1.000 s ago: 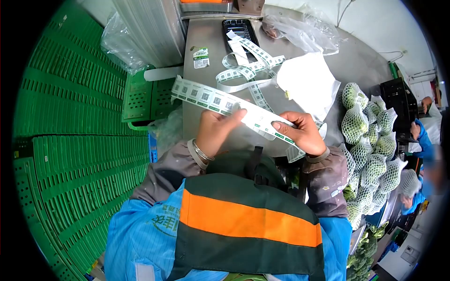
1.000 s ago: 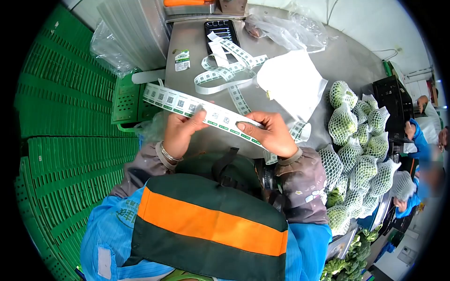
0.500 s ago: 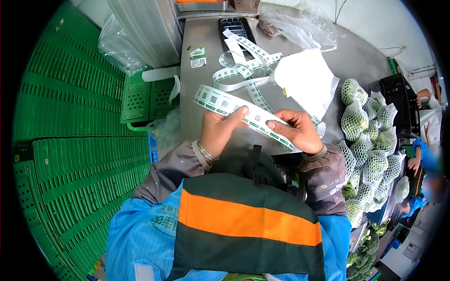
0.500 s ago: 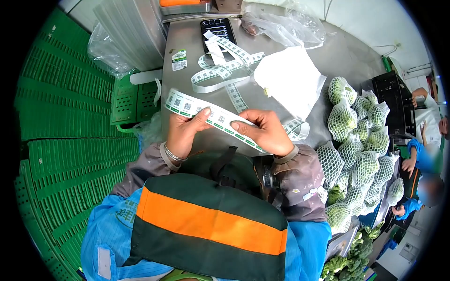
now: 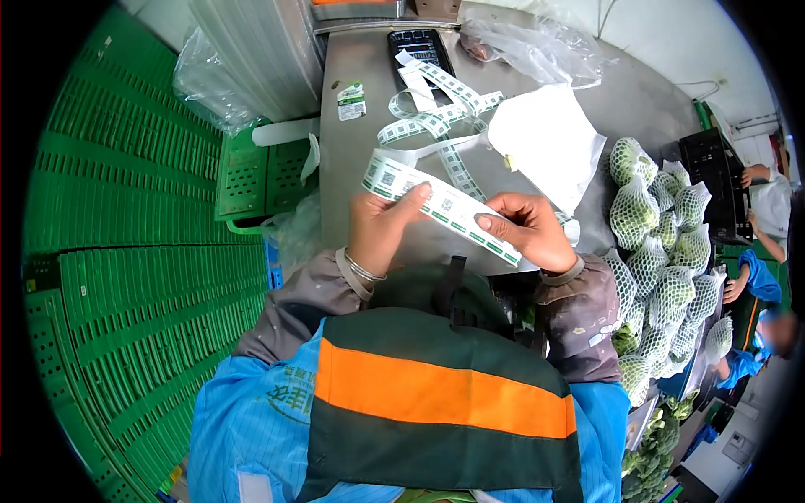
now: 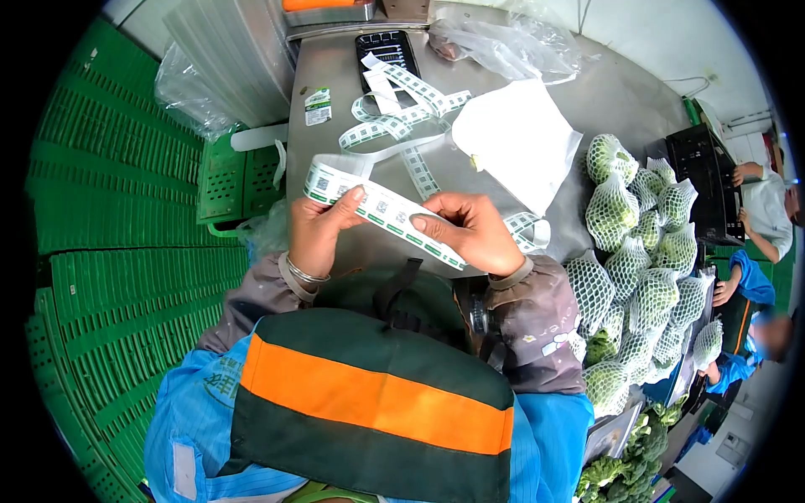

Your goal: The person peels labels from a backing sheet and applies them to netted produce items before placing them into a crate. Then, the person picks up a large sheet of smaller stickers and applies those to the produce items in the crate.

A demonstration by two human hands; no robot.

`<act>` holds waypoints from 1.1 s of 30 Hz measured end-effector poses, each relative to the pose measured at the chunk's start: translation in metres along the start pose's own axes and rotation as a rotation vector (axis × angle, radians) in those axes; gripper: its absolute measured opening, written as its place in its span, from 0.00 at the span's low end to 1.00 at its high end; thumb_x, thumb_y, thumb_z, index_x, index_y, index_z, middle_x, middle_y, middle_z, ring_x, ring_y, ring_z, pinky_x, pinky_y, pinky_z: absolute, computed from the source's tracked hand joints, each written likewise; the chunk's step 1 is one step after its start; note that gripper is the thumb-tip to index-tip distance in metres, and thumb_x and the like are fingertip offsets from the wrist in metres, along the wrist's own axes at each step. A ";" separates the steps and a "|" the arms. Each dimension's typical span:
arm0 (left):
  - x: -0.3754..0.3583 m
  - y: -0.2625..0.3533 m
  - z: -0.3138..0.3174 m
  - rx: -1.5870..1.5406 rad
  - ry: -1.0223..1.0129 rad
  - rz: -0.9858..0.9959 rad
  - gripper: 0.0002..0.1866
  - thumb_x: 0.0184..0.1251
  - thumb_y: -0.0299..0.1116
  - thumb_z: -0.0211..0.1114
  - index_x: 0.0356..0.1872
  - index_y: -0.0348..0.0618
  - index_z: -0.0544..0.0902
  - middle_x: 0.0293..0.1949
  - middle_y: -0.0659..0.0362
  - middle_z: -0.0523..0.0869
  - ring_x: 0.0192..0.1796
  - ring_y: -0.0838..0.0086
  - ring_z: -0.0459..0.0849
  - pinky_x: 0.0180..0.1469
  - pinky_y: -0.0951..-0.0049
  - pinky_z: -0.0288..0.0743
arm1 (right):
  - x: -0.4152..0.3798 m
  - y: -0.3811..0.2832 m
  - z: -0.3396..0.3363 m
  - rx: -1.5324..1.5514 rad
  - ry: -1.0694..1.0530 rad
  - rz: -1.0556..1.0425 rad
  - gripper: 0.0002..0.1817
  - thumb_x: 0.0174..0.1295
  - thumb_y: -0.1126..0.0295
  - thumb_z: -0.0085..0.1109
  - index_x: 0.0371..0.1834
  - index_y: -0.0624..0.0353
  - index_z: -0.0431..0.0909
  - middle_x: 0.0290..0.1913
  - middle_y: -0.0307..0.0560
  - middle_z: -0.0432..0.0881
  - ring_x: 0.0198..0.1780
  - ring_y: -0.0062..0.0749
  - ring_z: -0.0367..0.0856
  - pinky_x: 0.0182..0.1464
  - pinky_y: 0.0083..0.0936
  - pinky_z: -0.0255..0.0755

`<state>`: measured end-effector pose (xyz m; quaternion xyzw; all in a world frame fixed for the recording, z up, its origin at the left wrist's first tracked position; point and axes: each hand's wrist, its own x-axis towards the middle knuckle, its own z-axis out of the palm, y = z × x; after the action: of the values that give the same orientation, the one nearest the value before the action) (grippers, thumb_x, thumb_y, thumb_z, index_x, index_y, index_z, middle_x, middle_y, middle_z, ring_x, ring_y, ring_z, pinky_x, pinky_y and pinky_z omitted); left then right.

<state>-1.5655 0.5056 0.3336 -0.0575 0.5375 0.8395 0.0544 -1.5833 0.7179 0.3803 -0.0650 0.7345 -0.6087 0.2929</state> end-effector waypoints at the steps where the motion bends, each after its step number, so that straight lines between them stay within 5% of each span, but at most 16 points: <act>1: 0.001 0.002 -0.002 -0.012 0.012 0.002 0.11 0.62 0.29 0.62 0.39 0.29 0.80 0.35 0.55 0.84 0.36 0.76 0.83 0.36 0.78 0.78 | 0.000 0.003 -0.001 -0.001 0.004 -0.016 0.11 0.60 0.67 0.61 0.36 0.67 0.79 0.28 0.35 0.79 0.30 0.12 0.70 0.32 0.14 0.65; 23: 0.000 -0.004 0.006 0.054 -0.133 0.004 0.10 0.62 0.30 0.62 0.40 0.32 0.80 0.35 0.55 0.84 0.34 0.74 0.84 0.35 0.74 0.81 | 0.000 -0.005 0.006 -0.079 0.022 -0.016 0.12 0.60 0.66 0.61 0.37 0.66 0.79 0.28 0.34 0.78 0.30 0.12 0.69 0.32 0.15 0.65; 33: 0.005 0.006 -0.006 -0.006 -0.039 0.011 0.11 0.63 0.32 0.62 0.38 0.32 0.80 0.33 0.55 0.84 0.35 0.74 0.84 0.34 0.76 0.81 | -0.001 0.003 0.003 -0.044 0.065 -0.040 0.12 0.61 0.65 0.60 0.37 0.66 0.79 0.27 0.33 0.78 0.30 0.12 0.69 0.31 0.14 0.64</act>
<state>-1.5712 0.4982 0.3358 -0.0383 0.5343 0.8423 0.0603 -1.5803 0.7170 0.3777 -0.0662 0.7553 -0.5999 0.2554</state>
